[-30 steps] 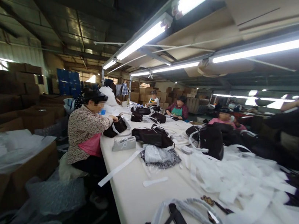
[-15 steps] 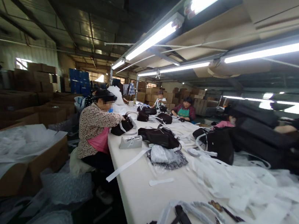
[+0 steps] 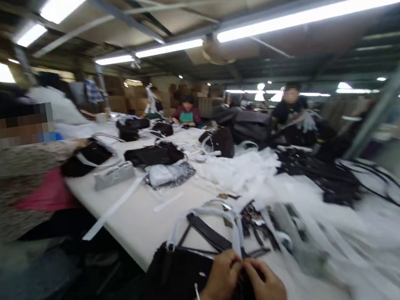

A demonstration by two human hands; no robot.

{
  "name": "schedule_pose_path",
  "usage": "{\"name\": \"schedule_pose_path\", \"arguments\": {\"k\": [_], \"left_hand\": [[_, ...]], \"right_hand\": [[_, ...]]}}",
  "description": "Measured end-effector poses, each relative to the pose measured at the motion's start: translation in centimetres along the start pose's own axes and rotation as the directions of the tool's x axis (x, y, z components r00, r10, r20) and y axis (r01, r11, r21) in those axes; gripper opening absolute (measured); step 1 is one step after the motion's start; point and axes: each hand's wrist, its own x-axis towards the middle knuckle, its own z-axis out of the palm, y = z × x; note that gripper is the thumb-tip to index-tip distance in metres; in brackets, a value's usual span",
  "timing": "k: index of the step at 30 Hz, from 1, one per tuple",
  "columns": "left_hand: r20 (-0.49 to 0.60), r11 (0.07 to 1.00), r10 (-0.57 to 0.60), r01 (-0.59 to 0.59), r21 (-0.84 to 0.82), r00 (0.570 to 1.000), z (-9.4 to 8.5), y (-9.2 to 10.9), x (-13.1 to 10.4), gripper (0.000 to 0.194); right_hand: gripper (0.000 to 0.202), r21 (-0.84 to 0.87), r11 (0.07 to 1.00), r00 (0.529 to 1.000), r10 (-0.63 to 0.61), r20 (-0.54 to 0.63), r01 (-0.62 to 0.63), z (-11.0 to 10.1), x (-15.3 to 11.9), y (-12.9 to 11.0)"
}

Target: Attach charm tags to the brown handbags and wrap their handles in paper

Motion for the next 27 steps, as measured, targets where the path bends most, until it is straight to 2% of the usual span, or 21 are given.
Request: {"name": "schedule_pose_path", "arguments": {"k": [2,6,9,13,15,17,19,20,22,23,25,27], "left_hand": [[0.002,0.998,0.047,-0.047,0.051,0.999,0.9,0.0,0.0,0.019],[0.088,0.996,0.066,-0.07,0.053,0.994,0.6,-0.7,0.9,0.018],[0.106,0.997,0.058,-0.063,0.047,0.993,0.6,-1.0,1.0,0.018],[0.108,0.991,-0.066,0.077,-0.107,0.992,1.1,-0.4,0.9,0.015],[0.08,0.968,-0.15,0.163,-0.19,0.985,0.7,0.1,0.9,0.025],[-0.005,0.96,-0.21,0.206,-0.188,0.978,-0.4,0.5,0.8,0.036],[-0.098,0.979,-0.2,0.194,-0.071,0.975,-1.8,0.6,0.7,0.029],[-0.102,0.984,-0.17,0.174,0.031,0.98,-2.4,0.6,0.5,0.022],[0.0,0.955,-0.133,0.128,0.267,0.991,-3.2,0.5,0.2,0.019],[0.077,0.923,-0.136,0.098,0.373,0.988,-3.4,0.4,0.0,0.02],[0.193,0.856,-0.162,0.041,0.515,0.968,-3.1,0.3,-0.2,0.021],[0.232,0.821,-0.175,0.012,0.57,0.957,-2.5,0.3,-0.3,0.021]], "right_hand": [[0.033,0.069,0.997,1.0,-0.018,-0.016,0.019,0.2,0.2,-0.3],[0.023,0.068,0.995,0.991,-0.061,-0.12,0.07,0.6,0.9,-0.4],[0.02,0.136,0.99,0.995,-0.017,-0.095,0.03,0.6,1.1,-0.1],[0.025,0.367,0.922,0.992,0.123,0.035,-0.127,0.8,1.7,0.8],[0.031,0.476,0.867,0.987,0.158,0.015,-0.146,1.0,1.9,1.3],[0.038,0.541,0.83,0.98,0.192,-0.052,-0.134,1.1,1.9,1.5],[0.042,0.553,0.823,0.966,0.231,-0.117,-0.13,0.8,1.7,1.4],[0.041,0.542,0.831,0.961,0.24,-0.141,-0.128,0.5,1.5,1.3],[0.034,0.48,0.867,0.964,0.226,-0.142,-0.132,-0.4,1.2,0.9],[0.029,0.421,0.896,0.973,0.203,-0.107,-0.14,-0.9,1.1,0.7],[0.02,0.236,0.959,0.988,0.153,0.035,-0.157,-1.8,1.0,0.3],[0.014,0.007,0.991,0.973,0.128,0.191,-0.132,-2.3,1.0,0.2]]}}
